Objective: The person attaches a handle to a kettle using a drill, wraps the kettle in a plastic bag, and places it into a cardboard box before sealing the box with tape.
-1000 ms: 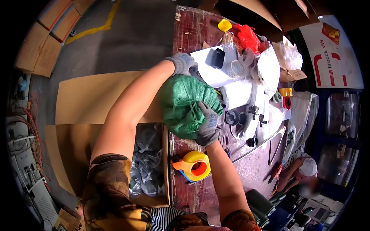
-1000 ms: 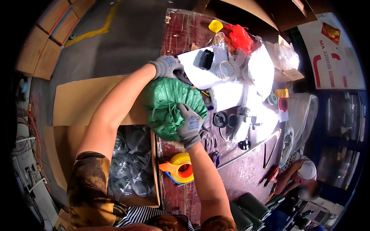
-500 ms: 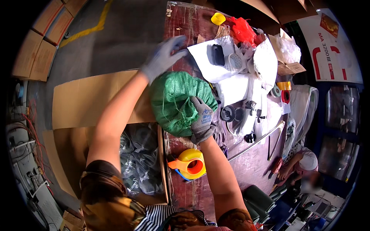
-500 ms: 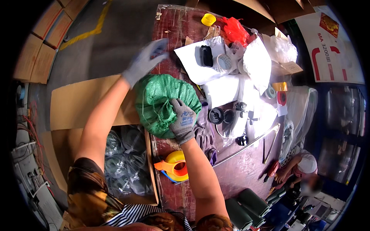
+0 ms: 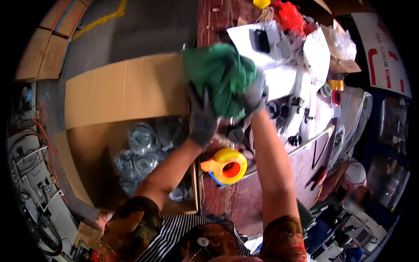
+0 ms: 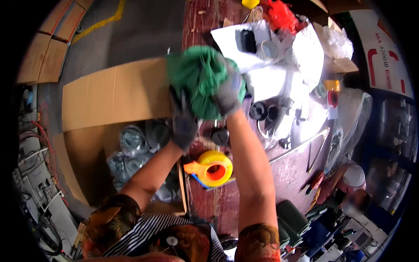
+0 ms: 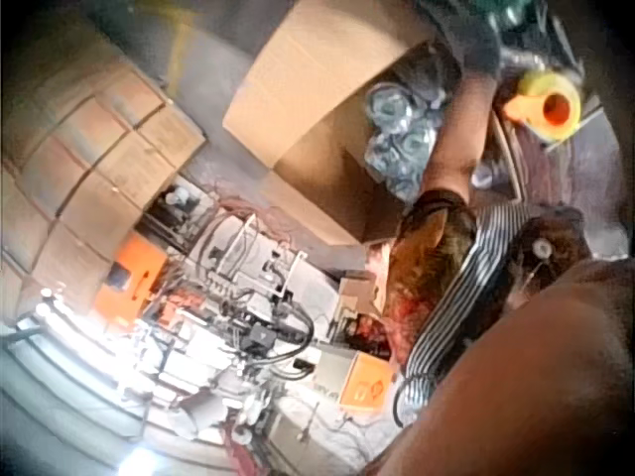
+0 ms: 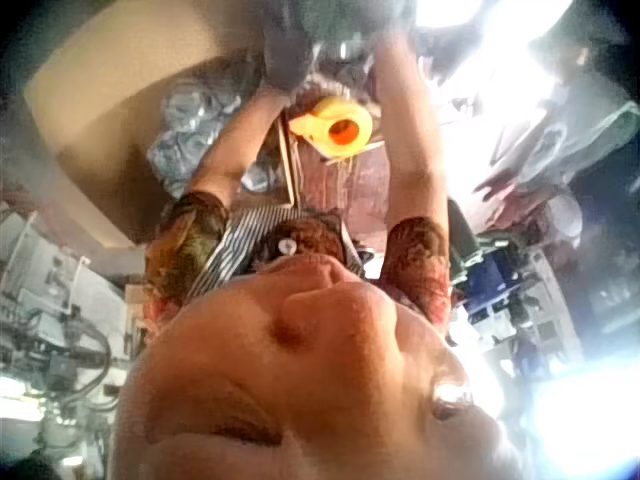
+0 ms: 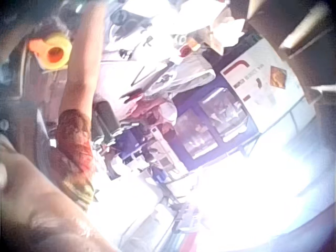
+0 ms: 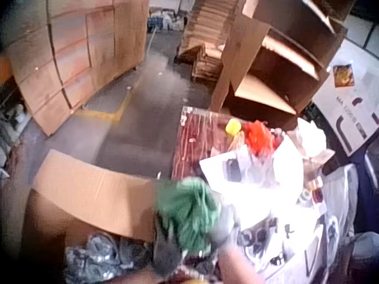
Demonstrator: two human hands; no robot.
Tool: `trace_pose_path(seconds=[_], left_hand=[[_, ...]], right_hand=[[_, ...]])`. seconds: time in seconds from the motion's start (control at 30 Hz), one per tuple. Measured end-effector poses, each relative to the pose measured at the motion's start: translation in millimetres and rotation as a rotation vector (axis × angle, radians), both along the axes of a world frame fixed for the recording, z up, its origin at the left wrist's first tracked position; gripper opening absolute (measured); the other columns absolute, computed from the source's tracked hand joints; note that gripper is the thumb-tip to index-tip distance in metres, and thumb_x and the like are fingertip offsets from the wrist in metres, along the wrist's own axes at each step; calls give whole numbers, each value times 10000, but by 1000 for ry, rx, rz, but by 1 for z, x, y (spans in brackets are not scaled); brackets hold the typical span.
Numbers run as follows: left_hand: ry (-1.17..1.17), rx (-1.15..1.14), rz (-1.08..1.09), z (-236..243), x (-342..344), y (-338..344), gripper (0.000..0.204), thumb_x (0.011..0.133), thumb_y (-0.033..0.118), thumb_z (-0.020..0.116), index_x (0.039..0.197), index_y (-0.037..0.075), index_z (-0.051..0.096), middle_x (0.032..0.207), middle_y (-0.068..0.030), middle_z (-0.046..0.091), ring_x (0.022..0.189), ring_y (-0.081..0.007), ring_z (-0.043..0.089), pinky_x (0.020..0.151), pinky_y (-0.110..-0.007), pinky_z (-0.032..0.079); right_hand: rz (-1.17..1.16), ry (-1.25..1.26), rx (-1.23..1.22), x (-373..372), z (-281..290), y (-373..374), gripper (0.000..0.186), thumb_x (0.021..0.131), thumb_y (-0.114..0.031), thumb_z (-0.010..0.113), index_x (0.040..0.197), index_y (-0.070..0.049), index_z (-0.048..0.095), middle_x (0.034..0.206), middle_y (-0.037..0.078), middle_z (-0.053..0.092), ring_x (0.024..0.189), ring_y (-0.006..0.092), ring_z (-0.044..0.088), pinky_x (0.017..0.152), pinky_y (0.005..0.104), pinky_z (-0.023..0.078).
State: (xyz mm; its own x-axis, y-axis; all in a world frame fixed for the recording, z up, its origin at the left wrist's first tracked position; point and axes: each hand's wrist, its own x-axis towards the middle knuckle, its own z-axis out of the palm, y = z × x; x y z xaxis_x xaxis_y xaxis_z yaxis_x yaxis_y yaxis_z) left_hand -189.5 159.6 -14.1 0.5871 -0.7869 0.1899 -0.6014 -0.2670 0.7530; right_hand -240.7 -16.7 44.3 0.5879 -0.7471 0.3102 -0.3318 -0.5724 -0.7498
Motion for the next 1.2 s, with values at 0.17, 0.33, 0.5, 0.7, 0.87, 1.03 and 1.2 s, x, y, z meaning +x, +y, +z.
trace_pose_path(seconds=[0.17, 0.33, 0.5, 0.7, 0.87, 1.03, 1.2], left_hand=[[-163, -118, 158, -20, -4, -58, 971, 781, 245, 817, 1538, 13, 253, 1544, -422, 130, 1393, -586, 283, 1155, -533, 339], [-126, -299, 114, -36, 7, -88, 926, 728, 336, 862, 1471, 98, 363, 1540, -413, 186, 1377, -590, 312, 1138, -555, 359], [-125, -252, 125, -37, 2, -87, 992, 667, 358, 898, 1442, 34, 369, 1575, -374, 169, 1407, -549, 304, 1160, -531, 333], [-145, -369, 117, -56, 4, -82, 1125, 644, 324, 913, 1532, 123, 253, 1611, -332, 89, 1477, -502, 189, 1206, -517, 249], [-174, -129, -72, -14, -15, -37, 1101, 718, 414, 871, 1551, 36, 258, 1581, -302, 258, 1472, -451, 243, 1215, -491, 220], [-141, -219, -326, 31, -6, 116, 778, 857, 225, 767, 1481, -23, 373, 1507, -230, 414, 1416, -377, 375, 1169, -457, 312], [-405, -193, -1114, 56, -133, 332, 541, 890, 330, 672, 1331, 37, 562, 1399, -163, 550, 1321, -401, 462, 1117, -549, 323]], right_hand=[[-28, 473, -98, 33, 3, -34, 440, 878, -443, 639, 1204, -150, 677, 1126, 159, 697, 1026, 372, 665, 896, 459, 519], [-49, 413, 21, 8, 13, -47, 653, 822, -386, 735, 1376, -99, 544, 1290, 208, 607, 1178, 385, 594, 993, 450, 482], [-207, 180, -327, -68, 59, 35, 818, 817, -346, 794, 1449, 19, 424, 1352, 266, 532, 1213, 430, 539, 1035, 487, 433], [-310, 322, 66, -214, 77, 296, 593, 862, -112, 729, 1389, 38, 501, 1303, 265, 574, 1135, 467, 585, 971, 487, 476], [-191, 648, 211, -312, 76, 547, 545, 893, -353, 679, 1392, -159, 576, 1152, 87, 675, 934, 275, 690, 773, 397, 544], [-590, 517, 689, -344, 50, 698, 536, 913, -462, 611, 1337, -133, 604, 1120, 163, 675, 931, 335, 686, 788, 436, 547], [-1090, 435, 1027, -331, -9, 883, 454, 937, -438, 588, 1314, -186, 611, 1210, 152, 673, 1043, 355, 669, 885, 450, 531]])
